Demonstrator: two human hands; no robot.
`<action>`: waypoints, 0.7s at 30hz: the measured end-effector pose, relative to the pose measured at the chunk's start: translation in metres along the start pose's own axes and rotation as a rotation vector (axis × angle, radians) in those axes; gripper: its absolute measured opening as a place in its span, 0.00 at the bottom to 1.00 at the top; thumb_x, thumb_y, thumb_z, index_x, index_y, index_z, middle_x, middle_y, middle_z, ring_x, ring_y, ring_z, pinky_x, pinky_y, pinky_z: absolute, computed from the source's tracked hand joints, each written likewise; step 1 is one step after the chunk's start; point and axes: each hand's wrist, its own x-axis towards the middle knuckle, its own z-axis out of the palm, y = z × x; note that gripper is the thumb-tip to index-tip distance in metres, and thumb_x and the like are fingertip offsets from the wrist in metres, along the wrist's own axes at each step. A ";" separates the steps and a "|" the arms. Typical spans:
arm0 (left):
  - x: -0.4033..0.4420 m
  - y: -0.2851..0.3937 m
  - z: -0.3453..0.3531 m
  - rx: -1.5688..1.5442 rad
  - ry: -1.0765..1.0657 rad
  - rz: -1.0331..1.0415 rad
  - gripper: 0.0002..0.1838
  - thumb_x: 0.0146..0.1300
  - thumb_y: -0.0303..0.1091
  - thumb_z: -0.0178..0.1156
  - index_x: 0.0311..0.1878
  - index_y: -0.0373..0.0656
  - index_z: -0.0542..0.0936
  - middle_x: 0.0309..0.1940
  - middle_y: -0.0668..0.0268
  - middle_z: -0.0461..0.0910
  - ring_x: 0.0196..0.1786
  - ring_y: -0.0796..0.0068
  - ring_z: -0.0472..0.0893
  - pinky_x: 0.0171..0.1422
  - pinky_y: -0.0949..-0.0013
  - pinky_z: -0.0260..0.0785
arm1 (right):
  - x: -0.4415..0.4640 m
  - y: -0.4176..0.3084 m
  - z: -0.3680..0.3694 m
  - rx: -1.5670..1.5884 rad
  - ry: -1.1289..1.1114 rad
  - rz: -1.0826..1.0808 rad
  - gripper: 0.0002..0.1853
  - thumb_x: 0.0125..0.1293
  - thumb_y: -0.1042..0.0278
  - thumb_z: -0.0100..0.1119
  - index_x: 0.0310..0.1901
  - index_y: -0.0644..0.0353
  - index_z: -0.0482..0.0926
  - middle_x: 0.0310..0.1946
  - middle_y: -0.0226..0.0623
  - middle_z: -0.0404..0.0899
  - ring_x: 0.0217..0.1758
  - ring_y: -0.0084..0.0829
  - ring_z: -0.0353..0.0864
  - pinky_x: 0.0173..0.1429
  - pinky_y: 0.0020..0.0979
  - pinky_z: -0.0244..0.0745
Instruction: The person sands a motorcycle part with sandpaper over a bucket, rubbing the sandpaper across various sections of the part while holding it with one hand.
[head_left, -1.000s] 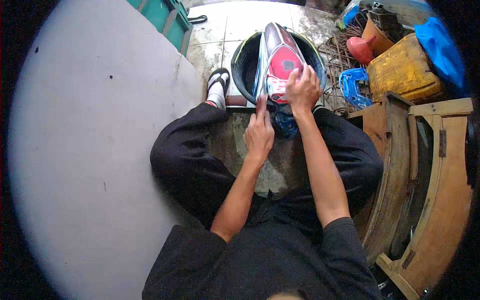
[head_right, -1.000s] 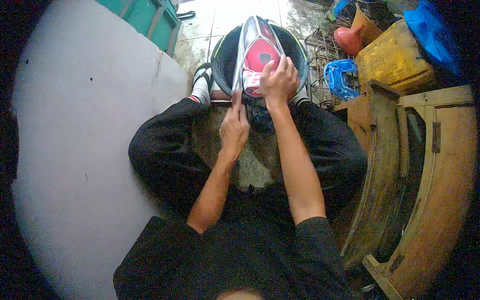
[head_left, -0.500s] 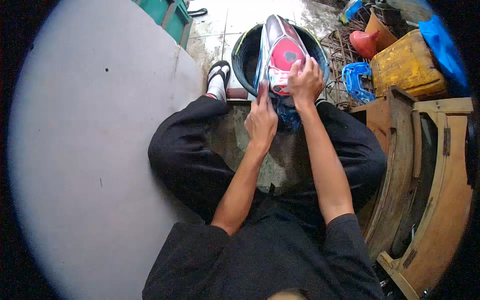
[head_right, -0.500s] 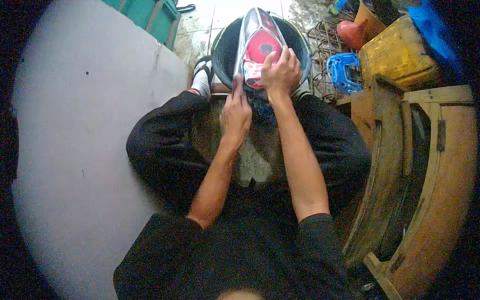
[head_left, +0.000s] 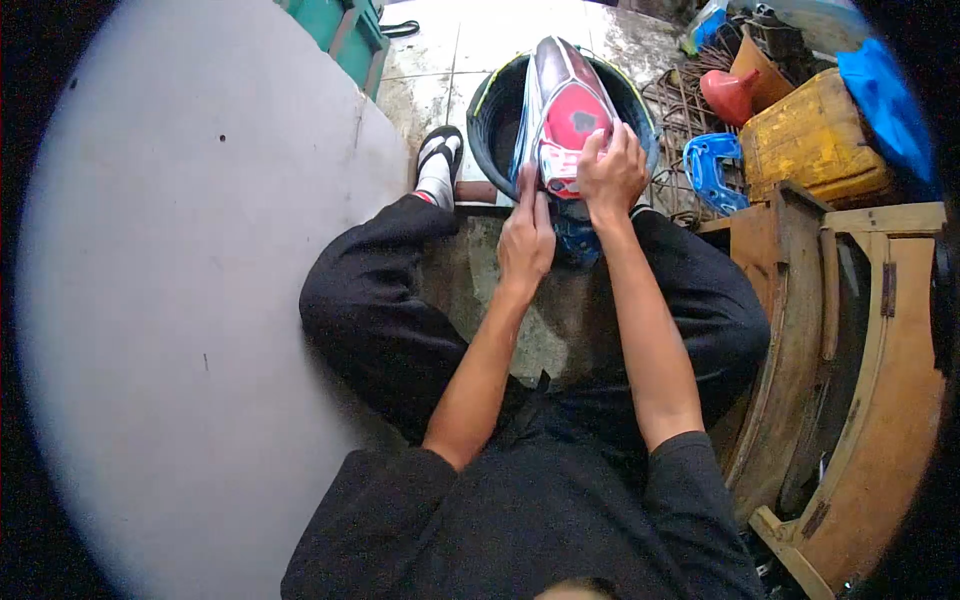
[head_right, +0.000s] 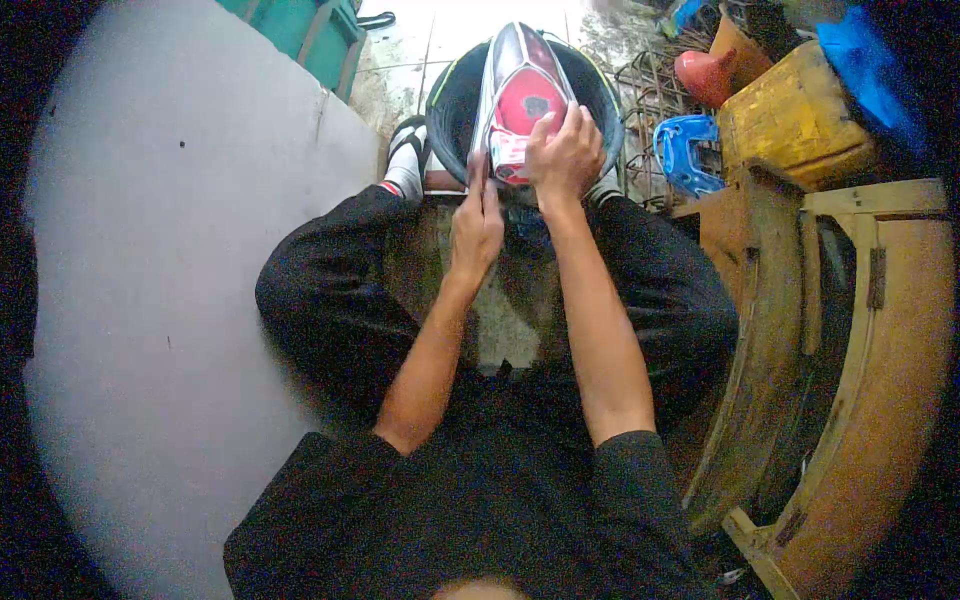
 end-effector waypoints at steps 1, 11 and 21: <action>-0.004 0.000 -0.001 -0.027 0.016 0.035 0.28 0.78 0.40 0.43 0.78 0.49 0.60 0.72 0.49 0.66 0.70 0.43 0.69 0.70 0.53 0.64 | 0.000 0.000 0.000 -0.012 -0.009 0.003 0.26 0.68 0.54 0.51 0.59 0.66 0.78 0.58 0.53 0.79 0.60 0.53 0.79 0.65 0.49 0.71; 0.001 0.005 -0.001 -0.060 -0.039 -0.026 0.28 0.79 0.40 0.42 0.79 0.49 0.58 0.70 0.43 0.67 0.70 0.42 0.68 0.70 0.54 0.65 | 0.000 -0.002 -0.001 0.021 0.011 0.002 0.24 0.67 0.55 0.53 0.56 0.66 0.79 0.57 0.53 0.80 0.59 0.53 0.79 0.64 0.49 0.72; 0.013 0.007 0.007 -0.169 0.128 0.040 0.22 0.78 0.33 0.46 0.71 0.41 0.71 0.67 0.46 0.72 0.71 0.52 0.71 0.71 0.60 0.65 | 0.000 -0.002 0.000 0.007 0.021 -0.002 0.24 0.69 0.54 0.51 0.58 0.65 0.79 0.57 0.52 0.80 0.59 0.52 0.79 0.65 0.47 0.71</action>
